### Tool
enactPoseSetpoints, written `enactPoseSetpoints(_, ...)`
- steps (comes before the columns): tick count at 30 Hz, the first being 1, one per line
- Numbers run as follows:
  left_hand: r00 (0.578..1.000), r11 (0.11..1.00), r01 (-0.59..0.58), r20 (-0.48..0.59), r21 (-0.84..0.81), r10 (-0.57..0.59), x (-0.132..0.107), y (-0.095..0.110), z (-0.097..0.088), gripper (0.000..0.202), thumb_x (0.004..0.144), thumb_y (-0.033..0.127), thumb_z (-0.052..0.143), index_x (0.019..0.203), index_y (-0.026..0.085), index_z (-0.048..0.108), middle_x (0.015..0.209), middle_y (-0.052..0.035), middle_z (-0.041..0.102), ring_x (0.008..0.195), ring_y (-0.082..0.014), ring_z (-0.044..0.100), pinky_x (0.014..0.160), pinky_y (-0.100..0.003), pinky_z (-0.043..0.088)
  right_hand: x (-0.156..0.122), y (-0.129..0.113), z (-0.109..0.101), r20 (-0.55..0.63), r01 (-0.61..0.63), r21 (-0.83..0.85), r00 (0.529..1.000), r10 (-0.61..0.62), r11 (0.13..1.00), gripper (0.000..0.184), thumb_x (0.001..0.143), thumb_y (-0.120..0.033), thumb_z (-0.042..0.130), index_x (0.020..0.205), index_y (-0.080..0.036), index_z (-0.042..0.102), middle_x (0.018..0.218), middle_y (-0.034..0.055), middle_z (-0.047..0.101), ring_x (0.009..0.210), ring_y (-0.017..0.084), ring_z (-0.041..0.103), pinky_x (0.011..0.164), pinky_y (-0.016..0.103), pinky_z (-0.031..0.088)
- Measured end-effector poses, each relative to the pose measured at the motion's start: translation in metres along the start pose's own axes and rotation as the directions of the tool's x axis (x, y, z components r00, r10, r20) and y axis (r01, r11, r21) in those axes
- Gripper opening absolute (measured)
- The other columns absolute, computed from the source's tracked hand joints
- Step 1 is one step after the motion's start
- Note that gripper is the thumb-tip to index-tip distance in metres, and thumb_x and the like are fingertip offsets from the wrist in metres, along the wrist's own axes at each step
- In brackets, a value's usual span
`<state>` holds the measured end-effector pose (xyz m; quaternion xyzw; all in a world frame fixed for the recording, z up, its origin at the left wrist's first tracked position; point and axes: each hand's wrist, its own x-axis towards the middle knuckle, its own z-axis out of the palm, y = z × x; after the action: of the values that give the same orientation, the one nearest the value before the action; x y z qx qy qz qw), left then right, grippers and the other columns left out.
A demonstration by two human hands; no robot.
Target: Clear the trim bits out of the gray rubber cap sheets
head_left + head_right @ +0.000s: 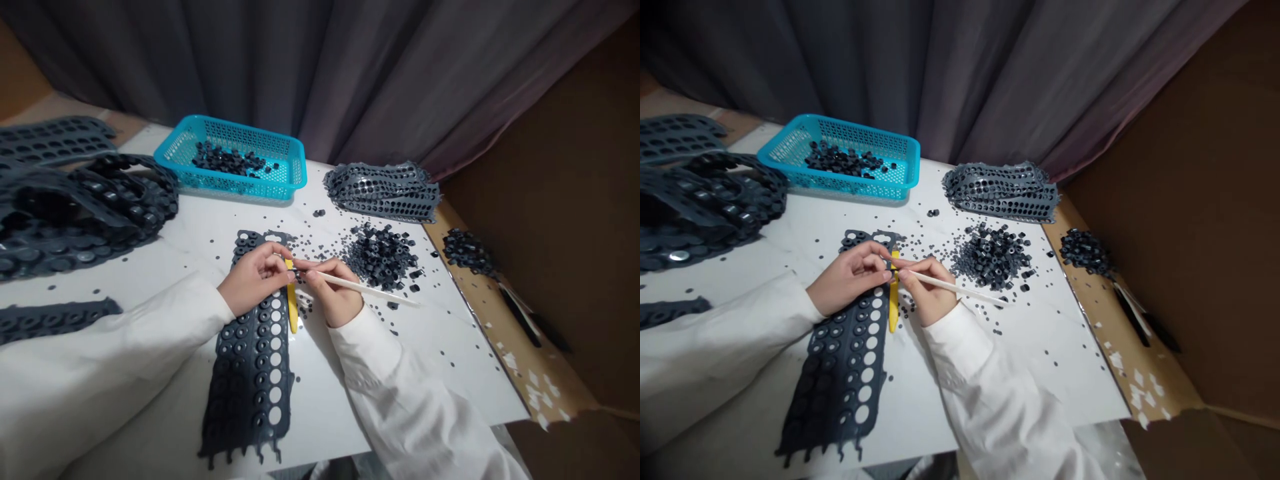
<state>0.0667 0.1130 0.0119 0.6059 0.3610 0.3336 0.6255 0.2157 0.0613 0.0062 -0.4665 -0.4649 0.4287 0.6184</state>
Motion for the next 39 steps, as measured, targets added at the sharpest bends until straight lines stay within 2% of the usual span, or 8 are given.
enactPoseSetpoints(5,1.000,1.000,-0.019,0.017,0.015,0.019,-0.0002,0.0012,-0.0007,0.025,0.070,0.026,0.063,0.086,0.019,0.045,0.060,0.0078,0.054,0.057,-0.0092,0.050,0.059,-0.022,0.040,0.0013,0.0083,-0.0022,0.048,-0.063,0.041,0.997,0.061,0.997,0.021,0.073,-0.034,0.071,0.070,-0.020,0.056,0.085,0.0060,0.075,0.081,0.020,0.071,0.076,0.037,0.057)
enactPoseSetpoints(11,0.999,1.000,-0.003,0.044,0.009,0.003,-0.0010,0.0014,-0.0009,0.025,0.070,0.026,0.062,0.085,0.019,0.042,0.060,0.0084,0.052,0.057,-0.0087,0.049,0.061,-0.022,0.039,-0.0004,0.0042,-0.0022,0.052,-0.145,0.063,0.989,0.141,0.988,0.021,0.072,-0.035,0.072,0.070,-0.020,0.057,0.085,0.0046,0.075,0.077,0.020,0.071,0.071,0.035,0.058)
enactPoseSetpoints(18,0.998,1.000,-0.016,0.063,-0.003,0.017,-0.0010,-0.0003,-0.0018,0.024,0.071,0.024,0.061,0.084,0.018,0.042,0.060,0.0084,0.051,0.057,-0.0079,0.047,0.059,-0.021,0.036,0.0006,0.0082,-0.0038,0.037,-0.090,0.005,0.995,0.089,0.996,0.017,0.070,-0.031,0.073,0.069,-0.020,0.060,0.080,0.0034,0.075,0.071,0.016,0.070,0.068,0.029,0.056)
enactPoseSetpoints(24,0.998,1.000,-0.006,0.064,-0.012,0.007,-0.0014,-0.0011,-0.0021,0.024,0.071,0.024,0.061,0.084,0.019,0.042,0.060,0.0085,0.051,0.056,-0.0083,0.046,0.059,-0.022,0.036,0.0000,0.0086,-0.0040,0.012,-0.043,-0.062,0.999,0.044,0.997,0.017,0.071,-0.033,0.072,0.069,-0.021,0.061,0.078,0.0030,0.074,0.069,0.017,0.070,0.065,0.029,0.056)
enactPoseSetpoints(28,0.998,1.000,-0.010,0.061,-0.011,0.011,-0.0012,-0.0011,-0.0022,0.024,0.071,0.024,0.061,0.084,0.019,0.042,0.061,0.0082,0.051,0.057,-0.0086,0.047,0.060,-0.022,0.036,-0.0010,0.0062,-0.0036,0.015,-0.057,-0.090,0.998,0.059,0.994,0.016,0.072,-0.033,0.071,0.071,-0.021,0.061,0.078,0.0029,0.074,0.069,0.016,0.069,0.065,0.028,0.056)
enactPoseSetpoints(34,0.998,1.000,-0.015,0.063,-0.003,0.015,-0.0005,-0.0022,-0.0024,0.023,0.071,0.024,0.061,0.084,0.019,0.041,0.061,0.0083,0.050,0.057,-0.0087,0.046,0.059,-0.023,0.036,-0.0005,0.0085,-0.0033,0.015,-0.030,-0.053,0.999,0.031,0.998,0.017,0.071,-0.031,0.072,0.069,-0.020,0.060,0.077,0.0036,0.074,0.068,0.017,0.070,0.064,0.028,0.056)
enactPoseSetpoints(39,0.997,1.000,-0.011,0.079,-0.001,0.011,-0.0008,-0.0044,-0.0028,0.023,0.073,0.024,0.060,0.085,0.019,0.041,0.063,0.0081,0.050,0.059,-0.0088,0.047,0.060,-0.022,0.036,-0.0010,0.0048,-0.0033,0.044,-0.018,-0.085,0.999,0.022,0.996,0.013,0.073,-0.026,0.071,0.070,-0.019,0.060,0.081,0.0048,0.075,0.073,0.017,0.071,0.067,0.029,0.056)
